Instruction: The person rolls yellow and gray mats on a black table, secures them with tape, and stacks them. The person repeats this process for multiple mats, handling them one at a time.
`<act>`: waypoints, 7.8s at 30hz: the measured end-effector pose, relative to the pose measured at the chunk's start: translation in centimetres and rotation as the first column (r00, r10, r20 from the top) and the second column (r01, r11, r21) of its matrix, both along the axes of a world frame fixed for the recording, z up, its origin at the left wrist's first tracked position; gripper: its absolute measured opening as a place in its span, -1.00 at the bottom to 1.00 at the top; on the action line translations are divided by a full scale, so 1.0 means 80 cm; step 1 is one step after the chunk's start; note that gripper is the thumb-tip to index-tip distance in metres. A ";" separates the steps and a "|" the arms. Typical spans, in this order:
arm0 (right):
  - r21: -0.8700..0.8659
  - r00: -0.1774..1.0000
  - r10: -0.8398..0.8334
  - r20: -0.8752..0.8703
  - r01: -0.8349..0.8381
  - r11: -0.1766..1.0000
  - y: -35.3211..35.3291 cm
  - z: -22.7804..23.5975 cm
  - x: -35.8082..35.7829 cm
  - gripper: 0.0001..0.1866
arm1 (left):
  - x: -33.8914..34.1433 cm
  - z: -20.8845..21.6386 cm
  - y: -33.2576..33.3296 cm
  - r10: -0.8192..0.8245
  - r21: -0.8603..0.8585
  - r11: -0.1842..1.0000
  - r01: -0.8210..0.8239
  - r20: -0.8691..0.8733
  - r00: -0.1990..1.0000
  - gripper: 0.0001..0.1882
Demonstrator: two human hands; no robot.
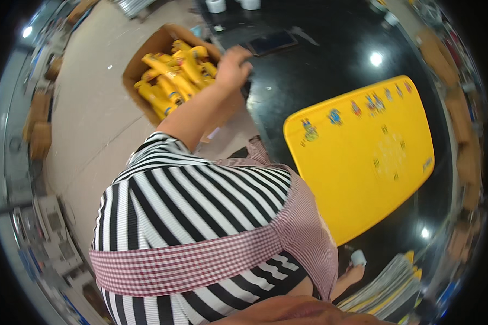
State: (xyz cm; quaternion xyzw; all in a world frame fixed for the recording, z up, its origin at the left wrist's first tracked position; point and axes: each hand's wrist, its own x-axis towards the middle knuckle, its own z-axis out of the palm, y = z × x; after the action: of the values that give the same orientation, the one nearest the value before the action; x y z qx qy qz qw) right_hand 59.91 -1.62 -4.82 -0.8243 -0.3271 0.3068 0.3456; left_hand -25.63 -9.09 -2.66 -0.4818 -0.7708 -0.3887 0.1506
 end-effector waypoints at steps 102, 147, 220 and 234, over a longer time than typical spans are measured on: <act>0.161 0.098 0.145 -0.985 0.176 0.971 -0.013 0.081 -0.237 -0.44 | 0.256 0.093 0.170 -0.680 -0.699 0.458 0.549 0.122 0.723 -0.65; 0.113 0.269 0.728 0.631 -0.960 0.257 -0.047 0.024 -0.349 -0.69 | 0.327 -0.006 0.033 -0.819 -0.348 0.494 0.797 0.120 0.561 -0.76; -0.088 0.226 0.527 0.819 -0.859 0.505 -0.030 0.033 -0.301 -0.65 | 0.273 0.024 0.111 -0.801 -0.634 0.511 0.580 -0.109 0.588 -0.82; -0.231 0.187 0.561 0.807 -0.773 0.590 0.115 0.016 -0.291 -0.25 | 0.321 0.021 0.218 -0.654 -0.803 0.489 0.340 -0.080 0.752 -0.16</act>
State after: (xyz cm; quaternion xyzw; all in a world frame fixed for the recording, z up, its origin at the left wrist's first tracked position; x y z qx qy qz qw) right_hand 36.59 7.56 -3.53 -0.5872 -0.8055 -0.0345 0.0717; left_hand 0.06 8.38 -1.02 -0.7694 -0.6366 0.0369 -0.0380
